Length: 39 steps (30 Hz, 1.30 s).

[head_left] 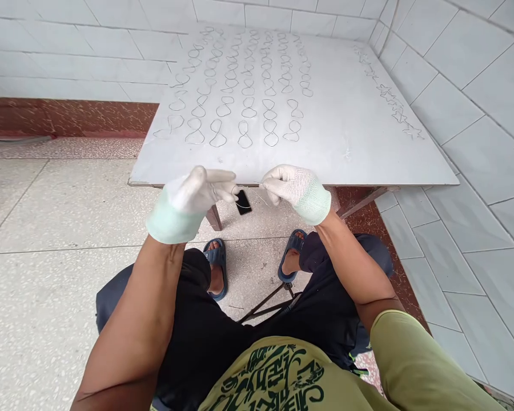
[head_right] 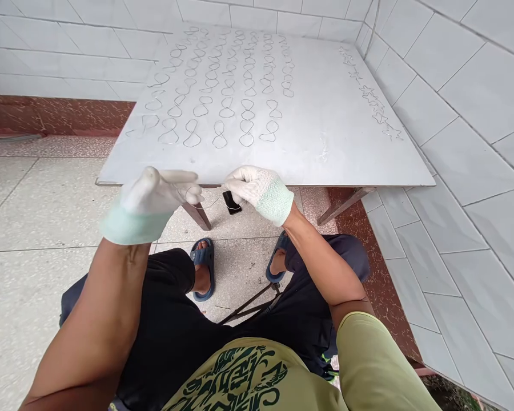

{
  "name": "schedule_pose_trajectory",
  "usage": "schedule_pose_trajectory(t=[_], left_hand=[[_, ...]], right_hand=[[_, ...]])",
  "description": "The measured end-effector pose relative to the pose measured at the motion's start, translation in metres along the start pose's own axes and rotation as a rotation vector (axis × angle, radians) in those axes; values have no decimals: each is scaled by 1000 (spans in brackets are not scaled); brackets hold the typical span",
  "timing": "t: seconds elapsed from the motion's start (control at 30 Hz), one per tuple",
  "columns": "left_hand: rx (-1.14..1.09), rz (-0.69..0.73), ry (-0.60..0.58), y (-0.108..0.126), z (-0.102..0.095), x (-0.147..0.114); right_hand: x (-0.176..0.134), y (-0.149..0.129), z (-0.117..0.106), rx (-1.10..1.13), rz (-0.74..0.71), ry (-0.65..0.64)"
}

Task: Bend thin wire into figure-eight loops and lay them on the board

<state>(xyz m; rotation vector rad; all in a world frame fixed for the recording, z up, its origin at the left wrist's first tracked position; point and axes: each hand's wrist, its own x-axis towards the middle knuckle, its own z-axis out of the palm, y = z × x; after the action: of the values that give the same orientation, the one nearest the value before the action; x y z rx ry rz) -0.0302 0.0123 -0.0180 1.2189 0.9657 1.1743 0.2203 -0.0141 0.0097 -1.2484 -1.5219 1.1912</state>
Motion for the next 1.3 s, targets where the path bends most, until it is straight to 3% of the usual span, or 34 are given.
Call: schedule_pose_trajectory(t=[0.17, 0.3, 0.57, 0.9, 1.3], left_hand=[[6, 8, -31, -17, 11, 1], [30, 118, 23, -22, 27, -10], [82, 213, 67, -25, 25, -4], [10, 132, 41, -24, 32, 2], [-130, 73, -86, -35, 27, 7]], right_hand=[[0, -2, 8, -76, 3, -29], [-3, -6, 17, -84, 10, -48], [-4, 1, 20, -78, 1, -94], [-12, -4, 32, -158, -8, 61], [-14, 6, 27, -224, -154, 10]])
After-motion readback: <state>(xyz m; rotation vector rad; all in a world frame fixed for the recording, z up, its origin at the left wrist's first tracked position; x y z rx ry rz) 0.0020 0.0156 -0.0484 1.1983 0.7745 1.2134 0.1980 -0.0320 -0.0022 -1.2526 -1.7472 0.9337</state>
